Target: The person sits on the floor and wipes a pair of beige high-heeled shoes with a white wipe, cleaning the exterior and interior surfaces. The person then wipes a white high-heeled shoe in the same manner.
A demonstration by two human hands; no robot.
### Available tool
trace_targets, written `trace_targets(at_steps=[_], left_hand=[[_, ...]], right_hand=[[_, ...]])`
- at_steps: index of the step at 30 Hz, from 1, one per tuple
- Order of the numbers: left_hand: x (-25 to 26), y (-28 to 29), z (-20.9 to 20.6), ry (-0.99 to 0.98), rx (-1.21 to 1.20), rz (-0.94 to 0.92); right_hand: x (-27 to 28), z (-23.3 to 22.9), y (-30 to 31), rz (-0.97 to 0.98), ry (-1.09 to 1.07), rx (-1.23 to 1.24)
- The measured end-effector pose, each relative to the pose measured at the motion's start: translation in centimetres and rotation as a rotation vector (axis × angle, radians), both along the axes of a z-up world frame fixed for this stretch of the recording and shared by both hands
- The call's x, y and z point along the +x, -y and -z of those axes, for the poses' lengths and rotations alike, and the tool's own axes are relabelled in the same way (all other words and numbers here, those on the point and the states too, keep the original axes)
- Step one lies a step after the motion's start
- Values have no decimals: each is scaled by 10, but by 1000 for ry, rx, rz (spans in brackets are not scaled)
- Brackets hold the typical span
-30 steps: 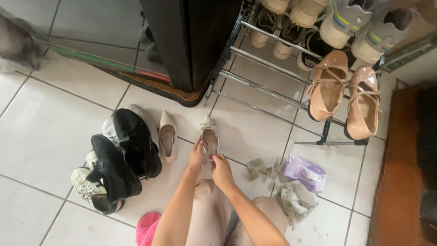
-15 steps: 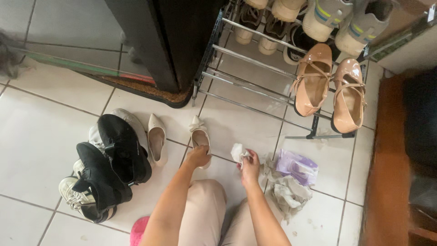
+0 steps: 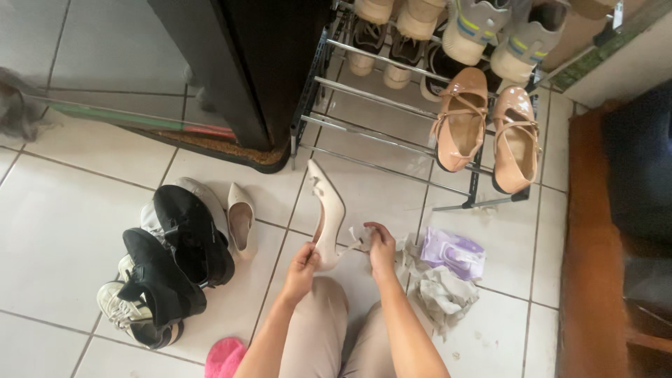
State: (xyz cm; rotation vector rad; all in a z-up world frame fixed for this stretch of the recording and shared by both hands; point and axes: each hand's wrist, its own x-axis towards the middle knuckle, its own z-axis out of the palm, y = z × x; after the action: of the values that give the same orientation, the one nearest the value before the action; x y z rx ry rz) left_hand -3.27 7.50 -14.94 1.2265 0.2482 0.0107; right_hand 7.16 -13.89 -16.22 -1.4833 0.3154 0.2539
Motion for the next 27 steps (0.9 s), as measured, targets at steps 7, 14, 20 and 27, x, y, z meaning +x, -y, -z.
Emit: trace_targets(at_steps=[7,14,20,27], left_hand=[[30,13,-54,-80,-567,-21],[49,31,-25,-31,-480,-54],[51,45,-26,-147,-507,-32],[34,35,-48,-148,64,25]], right_hand=[[-7,-120,-17,-178,-115,494],[-38,-142,-26,-62,146,30],[-41,-140,-7,-113,250,92],[-26,-92,51,30,277,-47]])
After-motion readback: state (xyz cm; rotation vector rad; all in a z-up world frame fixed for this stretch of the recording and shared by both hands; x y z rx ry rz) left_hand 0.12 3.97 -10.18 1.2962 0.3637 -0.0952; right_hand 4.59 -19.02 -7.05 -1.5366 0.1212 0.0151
